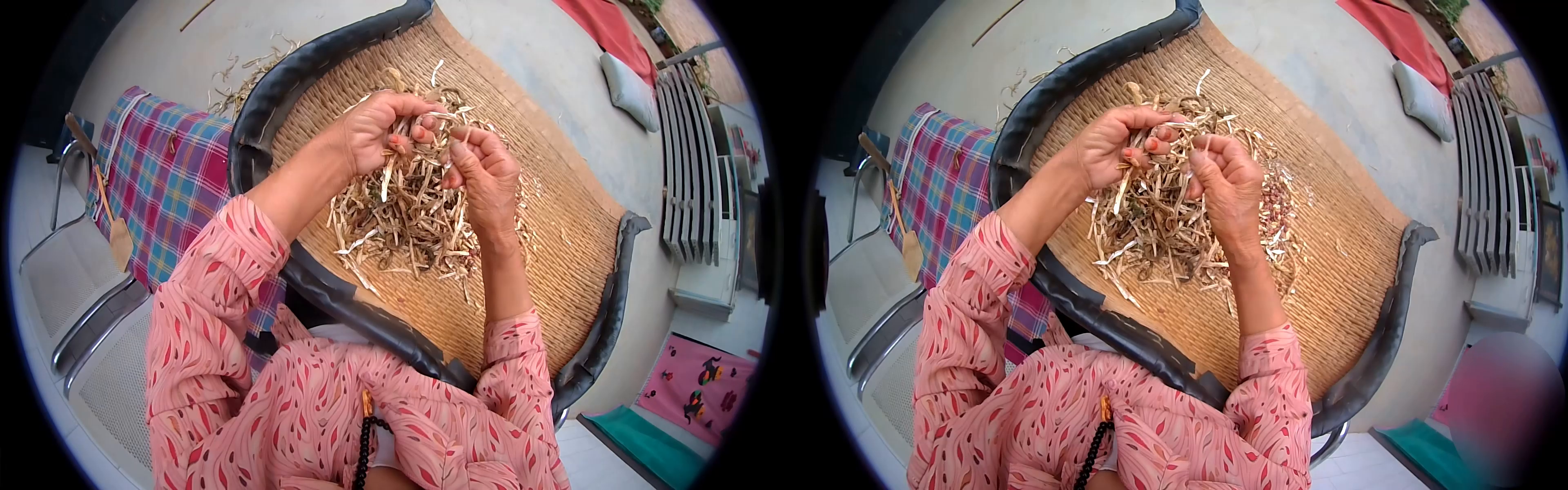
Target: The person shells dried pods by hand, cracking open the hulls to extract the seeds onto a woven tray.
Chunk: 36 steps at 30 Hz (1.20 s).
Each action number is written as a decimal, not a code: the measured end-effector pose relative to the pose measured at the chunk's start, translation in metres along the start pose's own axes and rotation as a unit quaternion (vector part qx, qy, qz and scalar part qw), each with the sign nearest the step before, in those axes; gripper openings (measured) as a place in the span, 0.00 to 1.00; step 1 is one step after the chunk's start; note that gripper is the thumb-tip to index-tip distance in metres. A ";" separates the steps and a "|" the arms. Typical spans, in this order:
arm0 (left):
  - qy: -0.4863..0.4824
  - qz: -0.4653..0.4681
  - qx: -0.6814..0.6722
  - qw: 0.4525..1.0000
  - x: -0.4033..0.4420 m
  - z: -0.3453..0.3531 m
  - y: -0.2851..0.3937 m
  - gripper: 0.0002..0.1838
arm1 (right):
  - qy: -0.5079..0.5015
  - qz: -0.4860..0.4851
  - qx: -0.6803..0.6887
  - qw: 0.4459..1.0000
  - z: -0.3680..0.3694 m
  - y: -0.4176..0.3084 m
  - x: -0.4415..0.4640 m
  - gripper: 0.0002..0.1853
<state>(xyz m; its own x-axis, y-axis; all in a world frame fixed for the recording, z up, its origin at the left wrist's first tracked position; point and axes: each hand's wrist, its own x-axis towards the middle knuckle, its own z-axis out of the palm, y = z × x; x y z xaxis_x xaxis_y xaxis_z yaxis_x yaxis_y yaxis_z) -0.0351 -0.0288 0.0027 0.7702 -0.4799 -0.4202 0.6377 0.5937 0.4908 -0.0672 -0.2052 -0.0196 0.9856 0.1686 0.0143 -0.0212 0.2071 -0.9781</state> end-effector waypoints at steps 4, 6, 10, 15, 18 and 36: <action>-0.049 0.027 -0.052 0.997 0.001 -0.004 0.003 0.08 | -0.095 0.083 0.015 0.992 0.011 0.005 -0.010 0.12; -0.044 0.041 -0.050 0.997 0.002 -0.005 0.003 0.07 | -0.110 0.085 0.013 0.990 0.018 0.011 -0.014 0.10; -0.029 0.053 -0.045 0.997 0.006 -0.008 0.000 0.07 | -0.107 0.082 0.038 0.990 0.022 0.020 -0.013 0.07; -0.002 0.069 -0.072 0.995 0.006 -0.007 -0.001 0.07 | -0.084 0.086 0.046 0.992 0.036 0.017 -0.019 0.05; 0.018 0.059 -0.073 0.995 0.011 -0.010 -0.005 0.05 | -0.073 0.081 0.037 0.993 0.041 0.024 -0.021 0.05; 0.052 0.189 0.499 0.844 0.005 -0.004 -0.006 0.08 | -0.074 0.053 -0.071 0.993 0.001 -0.025 0.001 0.19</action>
<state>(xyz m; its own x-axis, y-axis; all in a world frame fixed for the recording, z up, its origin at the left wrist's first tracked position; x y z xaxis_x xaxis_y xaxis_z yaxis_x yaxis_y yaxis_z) -0.0351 -0.0326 -0.0058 0.9489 -0.2884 -0.1284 0.0802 -0.1734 0.9816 -0.0658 -0.2090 0.0047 0.9431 0.3250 -0.0706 -0.0900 0.0451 -0.9949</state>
